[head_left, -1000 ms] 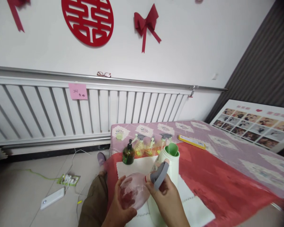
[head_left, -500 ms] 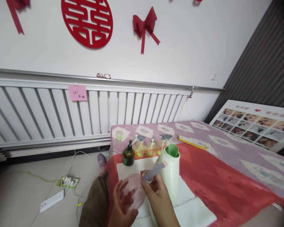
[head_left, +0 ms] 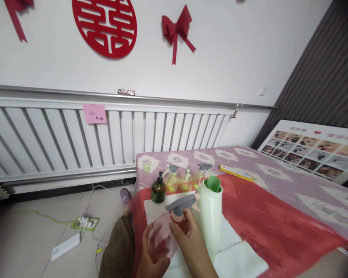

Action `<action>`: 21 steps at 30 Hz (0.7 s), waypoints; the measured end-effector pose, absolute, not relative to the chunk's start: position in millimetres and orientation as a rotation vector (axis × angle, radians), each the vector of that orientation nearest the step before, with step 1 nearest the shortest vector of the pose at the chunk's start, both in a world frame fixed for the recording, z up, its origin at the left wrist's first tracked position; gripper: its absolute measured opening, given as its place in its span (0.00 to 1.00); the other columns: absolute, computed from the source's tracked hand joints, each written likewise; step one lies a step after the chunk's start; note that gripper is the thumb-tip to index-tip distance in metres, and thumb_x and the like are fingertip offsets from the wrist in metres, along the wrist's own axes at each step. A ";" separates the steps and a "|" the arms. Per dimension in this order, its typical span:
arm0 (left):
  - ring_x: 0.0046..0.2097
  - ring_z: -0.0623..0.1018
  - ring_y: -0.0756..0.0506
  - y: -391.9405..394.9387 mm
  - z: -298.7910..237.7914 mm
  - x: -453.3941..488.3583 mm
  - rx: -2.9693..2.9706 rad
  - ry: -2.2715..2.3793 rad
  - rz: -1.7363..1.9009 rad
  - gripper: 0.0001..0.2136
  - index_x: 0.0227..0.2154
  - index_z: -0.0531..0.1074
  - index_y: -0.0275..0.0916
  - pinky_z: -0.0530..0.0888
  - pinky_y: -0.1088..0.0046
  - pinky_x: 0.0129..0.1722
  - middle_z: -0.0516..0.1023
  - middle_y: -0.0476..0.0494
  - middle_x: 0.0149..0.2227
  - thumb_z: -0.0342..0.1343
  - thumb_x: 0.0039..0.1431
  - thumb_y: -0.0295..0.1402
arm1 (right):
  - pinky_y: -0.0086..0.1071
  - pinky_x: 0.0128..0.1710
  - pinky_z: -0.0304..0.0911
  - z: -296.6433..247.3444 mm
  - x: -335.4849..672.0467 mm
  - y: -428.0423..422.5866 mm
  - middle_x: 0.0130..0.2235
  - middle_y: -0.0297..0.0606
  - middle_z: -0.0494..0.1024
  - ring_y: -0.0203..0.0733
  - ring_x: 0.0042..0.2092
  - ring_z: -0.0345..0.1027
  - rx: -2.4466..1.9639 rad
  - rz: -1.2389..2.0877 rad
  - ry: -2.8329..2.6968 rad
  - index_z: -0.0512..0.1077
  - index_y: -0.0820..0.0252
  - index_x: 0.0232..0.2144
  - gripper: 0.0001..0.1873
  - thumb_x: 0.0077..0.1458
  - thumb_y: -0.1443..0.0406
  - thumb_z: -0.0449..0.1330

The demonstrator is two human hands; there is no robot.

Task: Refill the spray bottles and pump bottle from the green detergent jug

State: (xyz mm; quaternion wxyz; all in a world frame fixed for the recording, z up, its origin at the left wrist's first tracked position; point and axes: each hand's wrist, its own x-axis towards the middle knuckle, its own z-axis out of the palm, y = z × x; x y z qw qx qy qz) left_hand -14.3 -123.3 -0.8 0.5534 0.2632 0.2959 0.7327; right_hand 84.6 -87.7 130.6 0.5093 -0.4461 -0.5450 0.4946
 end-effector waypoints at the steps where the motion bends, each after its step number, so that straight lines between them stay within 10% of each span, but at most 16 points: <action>1: 0.57 0.70 0.31 -122.7 -0.8 -14.7 0.630 0.708 1.732 0.45 0.55 0.57 0.50 0.72 0.57 0.51 0.64 0.35 0.59 0.72 0.33 0.49 | 0.40 0.50 0.66 130.6 84.1 -88.2 0.48 0.41 0.77 0.50 0.51 0.69 -1.077 1.194 -1.314 0.68 0.55 0.48 0.27 0.46 0.55 0.65; 13: 0.57 0.72 0.33 -111.3 9.9 -18.9 0.688 0.992 1.728 0.45 0.58 0.52 0.41 0.72 0.59 0.54 0.67 0.29 0.57 0.68 0.40 0.50 | 0.39 0.52 0.65 83.9 66.0 -92.3 0.60 0.45 0.65 0.47 0.57 0.65 -1.083 1.311 -1.278 0.52 0.52 0.61 0.49 0.35 0.67 0.63; 21: 0.61 0.67 0.36 -98.6 -0.2 -35.8 1.223 1.330 1.631 0.37 0.59 0.54 0.39 0.65 0.57 0.59 0.63 0.31 0.61 0.62 0.47 0.40 | 0.44 0.52 0.65 51.2 66.3 -77.6 0.55 0.46 0.69 0.53 0.56 0.66 -1.296 0.963 -1.391 0.54 0.55 0.60 0.44 0.39 0.61 0.63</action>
